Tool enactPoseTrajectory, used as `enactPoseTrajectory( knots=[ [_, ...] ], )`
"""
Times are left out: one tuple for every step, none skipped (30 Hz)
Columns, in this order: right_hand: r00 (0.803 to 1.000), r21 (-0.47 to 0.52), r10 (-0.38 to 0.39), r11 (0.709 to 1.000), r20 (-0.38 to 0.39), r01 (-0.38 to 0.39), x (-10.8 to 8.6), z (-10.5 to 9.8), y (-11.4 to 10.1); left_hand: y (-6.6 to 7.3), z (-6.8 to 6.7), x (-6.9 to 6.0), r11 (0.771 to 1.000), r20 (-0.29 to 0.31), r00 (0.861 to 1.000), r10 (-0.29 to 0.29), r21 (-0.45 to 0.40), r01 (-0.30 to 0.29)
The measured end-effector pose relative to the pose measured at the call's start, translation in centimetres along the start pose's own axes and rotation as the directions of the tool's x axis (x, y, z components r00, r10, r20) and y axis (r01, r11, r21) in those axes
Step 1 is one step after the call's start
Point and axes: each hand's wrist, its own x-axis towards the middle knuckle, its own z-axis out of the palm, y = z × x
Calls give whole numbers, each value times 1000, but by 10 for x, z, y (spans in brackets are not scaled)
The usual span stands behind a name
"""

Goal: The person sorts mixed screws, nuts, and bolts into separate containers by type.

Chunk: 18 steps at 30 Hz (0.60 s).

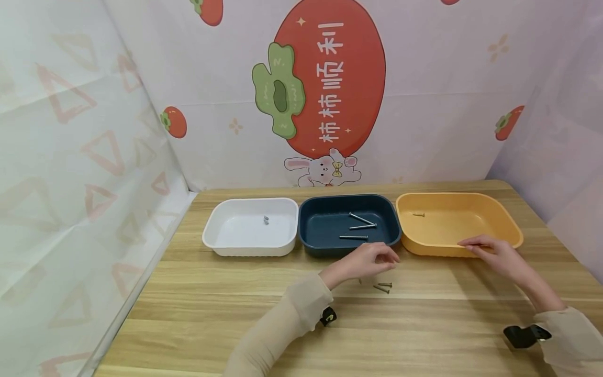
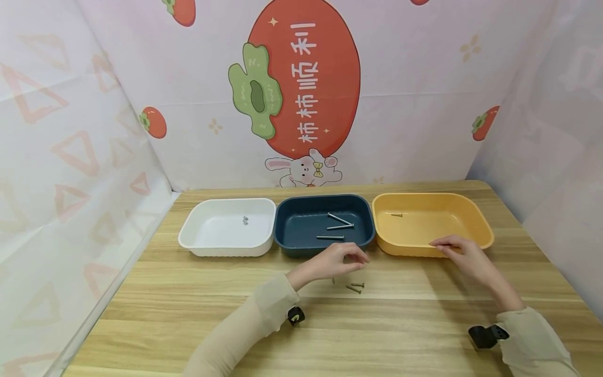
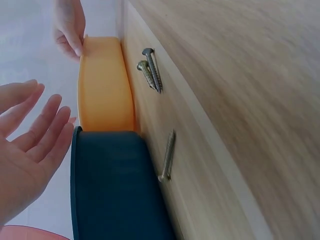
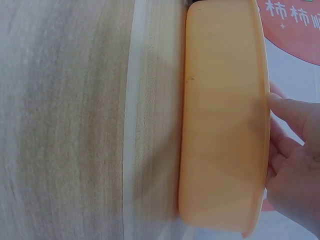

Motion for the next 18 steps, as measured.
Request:
enactPoseTrajectory(
  knots=[
    [1000, -2, 2, 1000, 2, -2, 0, 0, 0, -1, -1, -2, 1000, 11, 1000, -3, 5, 3],
    [1000, -6, 3, 1000, 4, -3, 0, 0, 0, -2, -1, -3, 1000, 20, 1000, -3, 12, 3],
    [1000, -9, 7, 1000, 4, -7, 0, 0, 0, -3, -2, -5, 1000, 29, 1000, -5, 18, 5],
    [1000, -12, 7, 1000, 5, -7, 0, 0, 0, -4, -2, -7, 1000, 35, 999, -5, 19, 5],
    [1000, -11, 7, 1000, 5, -7, 0, 0, 0, -5, -3, -8, 1000, 42, 999, -10, 23, 9],
    [1000, -11, 6, 1000, 5, -6, 0, 0, 1, -6, -3, -10, 1000, 48, 999, -15, 25, 13],
    [1000, -12, 4, 1000, 5, -4, 0, 0, 1, -7, -4, -12, 999, 53, 998, -21, 26, 19],
    [1000, -11, 3, 1000, 4, -3, 0, 0, 1, -9, -4, -14, 999, 58, 998, -26, 25, 24],
    [1000, -7, 2, 1000, 4, -2, 0, 0, 1, -9, -5, -16, 999, 61, 998, -30, 22, 29],
    [1000, -7, -1, 1000, 2, 1, 0, 0, 1, -10, -6, -18, 999, 63, 997, -34, 16, 33],
    [1000, -5, -3, 1000, 2, 3, 0, 0, 1, -12, -6, -19, 999, 65, 997, -37, 21, 35],
    [1000, -5, -5, 1000, 2, 5, 0, 0, 1, -13, -6, -21, 999, 67, 997, -37, 22, 35],
    [1000, -4, -7, 1000, 3, 7, 0, 0, 1, -14, -7, -22, 999, 69, 997, -40, 25, 38],
    [1000, -2, -9, 1000, 3, 9, 0, 0, 1, -15, -7, -24, 999, 71, 997, -41, 31, 39],
    [1000, -1, -9, 1000, 4, 9, 0, 0, 1, -16, -7, -25, 998, 74, 996, -43, 42, 40],
    [1000, 0, -9, 1000, 4, 9, 0, 0, 0, -17, -7, -26, 998, 77, 996, -44, 55, 40],
    [1000, 1, -6, 1000, 5, 6, 0, 0, 0, -18, -7, -27, 997, 82, 996, -44, 72, 39],
    [1000, 0, -4, 1000, 6, 4, 0, 0, 0, -20, -7, -28, 996, 86, 995, -46, 79, 39]
  ],
)
